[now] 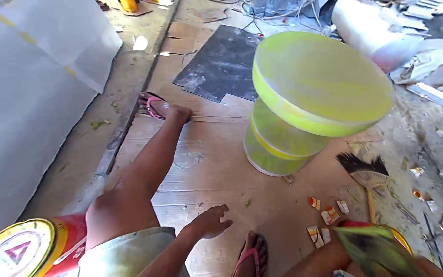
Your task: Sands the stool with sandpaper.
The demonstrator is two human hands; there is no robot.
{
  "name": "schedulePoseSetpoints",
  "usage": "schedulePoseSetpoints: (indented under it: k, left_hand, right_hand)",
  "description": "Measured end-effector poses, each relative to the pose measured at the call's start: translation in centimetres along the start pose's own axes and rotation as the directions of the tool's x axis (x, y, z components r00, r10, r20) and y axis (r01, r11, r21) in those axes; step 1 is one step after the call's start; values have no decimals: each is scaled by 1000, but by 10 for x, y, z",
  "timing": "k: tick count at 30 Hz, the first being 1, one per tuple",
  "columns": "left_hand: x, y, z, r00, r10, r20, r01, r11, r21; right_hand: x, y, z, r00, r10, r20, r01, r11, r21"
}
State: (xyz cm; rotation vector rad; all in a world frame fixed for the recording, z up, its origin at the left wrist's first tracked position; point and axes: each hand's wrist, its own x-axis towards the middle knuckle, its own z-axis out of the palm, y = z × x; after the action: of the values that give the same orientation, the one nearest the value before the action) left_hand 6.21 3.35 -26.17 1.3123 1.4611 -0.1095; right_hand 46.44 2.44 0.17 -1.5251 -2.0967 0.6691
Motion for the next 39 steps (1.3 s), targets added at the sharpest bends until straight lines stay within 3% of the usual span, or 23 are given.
schedulePoseSetpoints:
  k: [4, 6, 9, 13, 17, 21, 26, 29, 34, 39]
  left_hand:
    - [-5, -11, -2, 1000, -20, 8, 19, 999, 32]
    - [-8, -15, -6, 1000, -10, -3, 10, 1000, 18]
    - [-13, -14, -11, 1000, 1, -16, -1, 1000, -6]
    - [-15, -5, -19, 1000, 25, -19, -25, 1000, -13]
    - [-9, 5, -25, 998, 55, -19, -55, 998, -2]
    - [-3, 7, -24, 997, 70, 14, -70, 997, 32]
    - [-4, 7, -29, 997, 66, 39, -68, 997, 39]
    - [-2, 8, -33, 997, 71, 23, -72, 997, 19]
    - [-2, 11, -29, 996, 65, 59, -66, 998, 13]
    - [0, 9, -31, 997, 52, 64, -54, 998, 22]
  right_hand:
    - [87, 30, 135, 989, -142, -42, 138, 986, -93]
    - [129, 54, 188, 990, -130, 51, 137, 977, -165]
    - [179, 80, 238, 979, -120, 166, 172, 923, -345]
    - [215, 115, 276, 982, -163, 98, 190, 818, -542]
    - [222, 122, 298, 988, 70, 141, 50, 706, -707]
    - [224, 117, 298, 967, 152, 205, 59, 649, -758]
    - [214, 135, 271, 958, 77, 275, 146, 695, -704]
    - [221, 142, 261, 984, -80, 157, 157, 799, -580]
    - [235, 134, 278, 989, -73, 130, 133, 823, -552]
    - [211, 119, 284, 976, 15, 218, 105, 844, -526]
